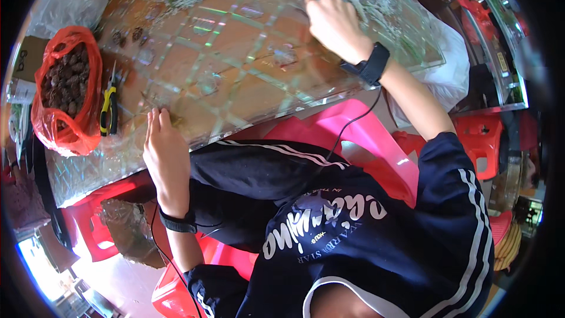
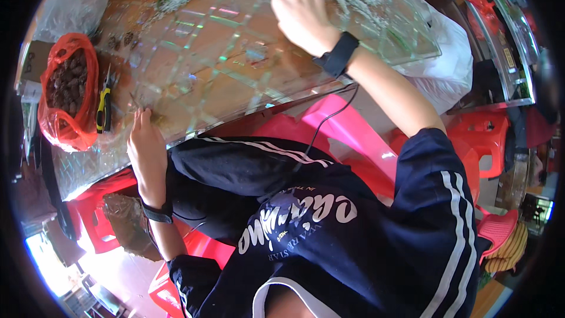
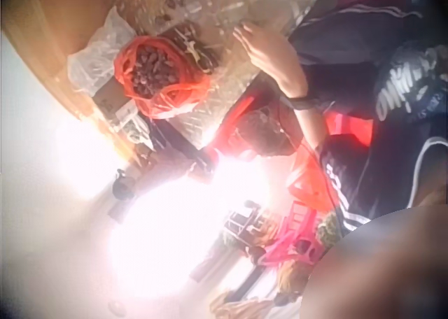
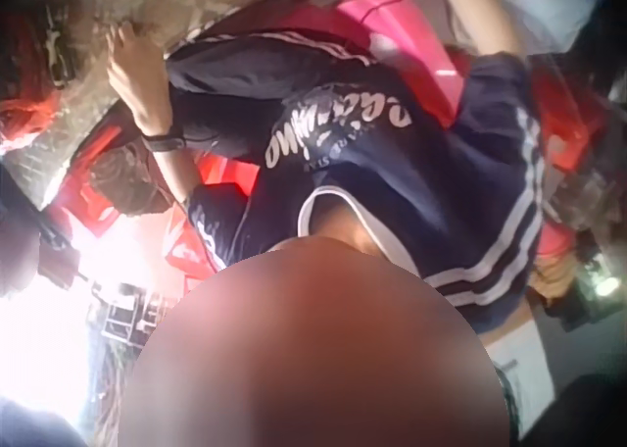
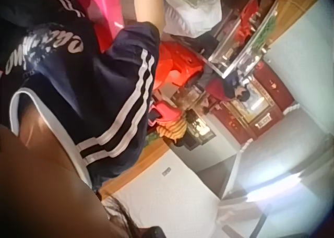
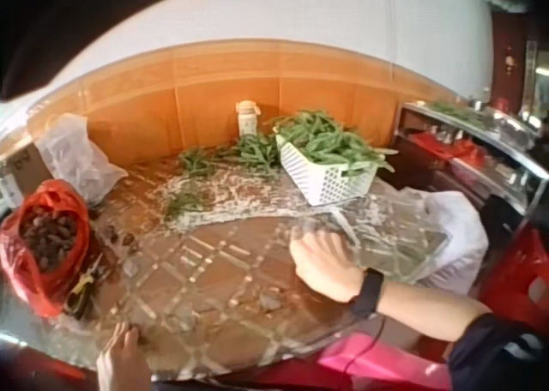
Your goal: Trimming small green plant branches using pliers and placing them into containers or bags.
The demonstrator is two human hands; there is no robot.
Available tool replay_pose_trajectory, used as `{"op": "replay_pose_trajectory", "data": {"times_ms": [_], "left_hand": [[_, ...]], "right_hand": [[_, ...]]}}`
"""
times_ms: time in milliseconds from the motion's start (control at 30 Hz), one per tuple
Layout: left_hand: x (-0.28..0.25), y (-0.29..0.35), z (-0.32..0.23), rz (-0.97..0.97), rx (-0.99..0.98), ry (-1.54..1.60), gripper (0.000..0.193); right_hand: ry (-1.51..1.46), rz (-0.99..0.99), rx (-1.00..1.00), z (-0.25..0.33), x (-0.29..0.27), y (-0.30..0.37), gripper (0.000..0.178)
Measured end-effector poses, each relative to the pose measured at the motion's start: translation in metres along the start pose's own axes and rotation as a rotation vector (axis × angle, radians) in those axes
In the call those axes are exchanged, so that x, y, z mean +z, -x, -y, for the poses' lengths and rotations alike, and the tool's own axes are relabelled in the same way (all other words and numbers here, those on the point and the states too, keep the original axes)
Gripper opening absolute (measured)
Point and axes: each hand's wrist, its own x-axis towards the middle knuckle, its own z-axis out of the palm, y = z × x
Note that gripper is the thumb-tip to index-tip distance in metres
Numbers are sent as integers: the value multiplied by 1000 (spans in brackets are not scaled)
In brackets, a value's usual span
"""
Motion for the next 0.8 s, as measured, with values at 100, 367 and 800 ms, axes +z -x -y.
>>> {"op": "replay_pose_trajectory", "data": {"times_ms": [100,367,800], "left_hand": [[1,-1,-1,0,-19,-27,32],[-3,1,-4,46,-49,-5,30],[-6,6,6,55,-22,-8,32]], "right_hand": [[56,-7,88,-45,5,16,31],[-14,44,274,-71,-24,19,34],[-308,-37,-190,50,-9,15,24]]}}
